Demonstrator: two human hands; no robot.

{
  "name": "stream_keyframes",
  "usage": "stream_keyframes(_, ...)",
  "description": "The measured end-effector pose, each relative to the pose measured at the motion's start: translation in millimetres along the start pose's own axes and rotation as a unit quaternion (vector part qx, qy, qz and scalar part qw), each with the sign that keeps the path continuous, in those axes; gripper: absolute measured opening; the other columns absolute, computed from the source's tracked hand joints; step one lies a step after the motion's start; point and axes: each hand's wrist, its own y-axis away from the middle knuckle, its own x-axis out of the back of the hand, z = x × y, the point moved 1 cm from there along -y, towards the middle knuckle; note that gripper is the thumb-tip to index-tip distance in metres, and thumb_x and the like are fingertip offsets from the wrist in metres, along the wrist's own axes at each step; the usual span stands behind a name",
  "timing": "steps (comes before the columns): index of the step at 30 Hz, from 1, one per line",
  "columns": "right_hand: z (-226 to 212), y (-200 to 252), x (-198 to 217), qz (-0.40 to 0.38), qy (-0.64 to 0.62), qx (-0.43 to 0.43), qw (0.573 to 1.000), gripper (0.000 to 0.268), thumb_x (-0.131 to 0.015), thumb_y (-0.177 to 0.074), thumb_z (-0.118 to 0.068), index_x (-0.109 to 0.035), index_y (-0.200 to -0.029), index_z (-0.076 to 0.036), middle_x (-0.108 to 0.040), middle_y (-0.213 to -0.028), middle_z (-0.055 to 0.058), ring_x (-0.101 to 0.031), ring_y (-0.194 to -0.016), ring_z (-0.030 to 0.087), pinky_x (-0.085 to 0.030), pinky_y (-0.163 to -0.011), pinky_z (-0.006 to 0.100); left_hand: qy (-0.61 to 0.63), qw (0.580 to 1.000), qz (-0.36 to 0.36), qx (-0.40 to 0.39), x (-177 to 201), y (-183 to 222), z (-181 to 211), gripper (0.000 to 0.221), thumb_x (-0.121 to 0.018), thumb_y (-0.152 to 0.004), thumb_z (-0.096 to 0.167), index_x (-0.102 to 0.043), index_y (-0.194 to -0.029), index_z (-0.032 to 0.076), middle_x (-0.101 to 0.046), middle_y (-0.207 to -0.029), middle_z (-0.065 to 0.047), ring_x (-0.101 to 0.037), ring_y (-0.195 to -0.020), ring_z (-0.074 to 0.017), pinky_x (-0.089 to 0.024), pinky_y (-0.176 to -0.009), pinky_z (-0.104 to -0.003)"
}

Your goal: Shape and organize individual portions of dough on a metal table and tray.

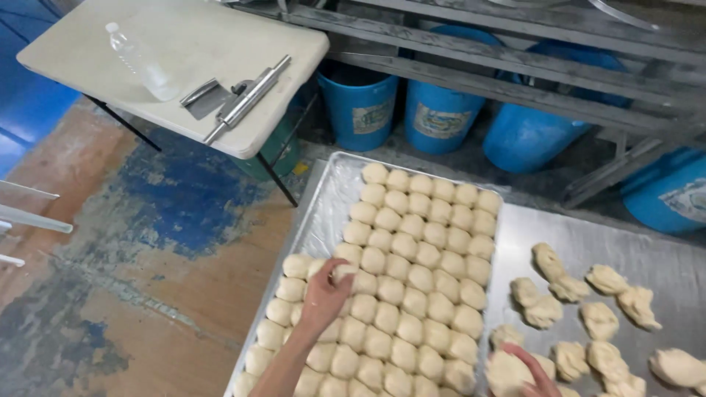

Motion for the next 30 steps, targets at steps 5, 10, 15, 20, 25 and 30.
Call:
stream_keyframes(5, -173, -128, -307, 0.074, -0.132, -0.042, 0.988, 0.075, -0.067, -0.08, 0.0, -0.043, -0.15, -0.001, -0.064, -0.13, 0.021, -0.066, -0.114, 0.035, -0.053, -0.095, 0.047, -0.196, 0.931, 0.15, -0.269, 38, -100, -58, 0.041, -0.074, -0.085, 0.016, -0.064, -0.122, 0.002, -0.065, -0.113, -0.026, -0.062, -0.106, -0.0424, -0.051, -0.092, -0.048)
stream_keyframes(10, -207, -212, -395, 0.128, 0.082, -0.015, 0.988, 0.06, -0.068, -0.091, 0.001, -0.051, -0.148, -0.003, -0.06, -0.116, 0.013, -0.056, -0.097, 0.02, -0.048, -0.082, 0.035, -0.248, 0.945, 0.038, -0.21, 44, -111, -51, 0.041, -0.069, -0.088, 0.017, -0.063, -0.127, 0.003, -0.062, -0.121, -0.028, -0.058, -0.114, -0.0465, -0.046, -0.099, -0.052)
stream_keyframes(15, -209, -327, -451, 0.083, 0.27, 0.092, 0.955, 0.054, -0.07, -0.091, -0.01, -0.053, -0.142, -0.004, -0.067, -0.122, 0.008, -0.063, -0.104, 0.012, -0.054, -0.087, 0.027, -0.208, 0.977, -0.04, -0.029, 52, -107, -36, 0.051, -0.068, -0.091, 0.025, -0.052, -0.134, 0.003, -0.061, -0.124, -0.025, -0.057, -0.119, -0.043, -0.046, -0.104, -0.05)
stream_keyframes(20, -146, -396, -431, -0.021, 0.686, 0.117, 0.718, 0.05, -0.08, -0.084, -0.025, -0.063, -0.13, -0.015, -0.071, -0.124, 0.009, -0.066, -0.114, 0.027, -0.043, -0.095, 0.051, -0.259, 0.958, 0.001, -0.126, 42, -105, -56, 0.054, -0.075, -0.076, 0.008, -0.052, -0.124, -0.002, -0.055, -0.126, -0.029, -0.05, -0.118, -0.0493, -0.042, -0.101, -0.054)
stream_keyframes(25, -171, -382, -436, 0.06, 0.545, 0.07, 0.833, 0.054, -0.078, -0.088, -0.027, -0.06, -0.137, -0.015, -0.072, -0.122, 0.011, -0.07, -0.108, 0.027, -0.051, -0.099, 0.041, -0.237, 0.964, -0.008, -0.118, 77, -100, -23, 0.049, -0.071, -0.085, 0.01, -0.056, -0.13, 0.002, -0.059, -0.124, -0.023, -0.054, -0.118, -0.044, -0.044, -0.104, -0.053)
stream_keyframes(30, -150, -365, -443, 0.053, 0.341, 0.126, 0.93, 0.053, -0.071, -0.091, -0.016, -0.054, -0.141, -0.01, -0.064, -0.131, 0.015, -0.067, -0.115, 0.035, -0.055, -0.096, 0.039, -0.365, 0.914, 0.002, -0.177, 104, -99, -14, 0.041, -0.069, -0.082, 0.012, -0.062, -0.123, 0.009, -0.06, -0.119, -0.016, -0.055, -0.114, -0.0383, -0.048, -0.094, -0.052)
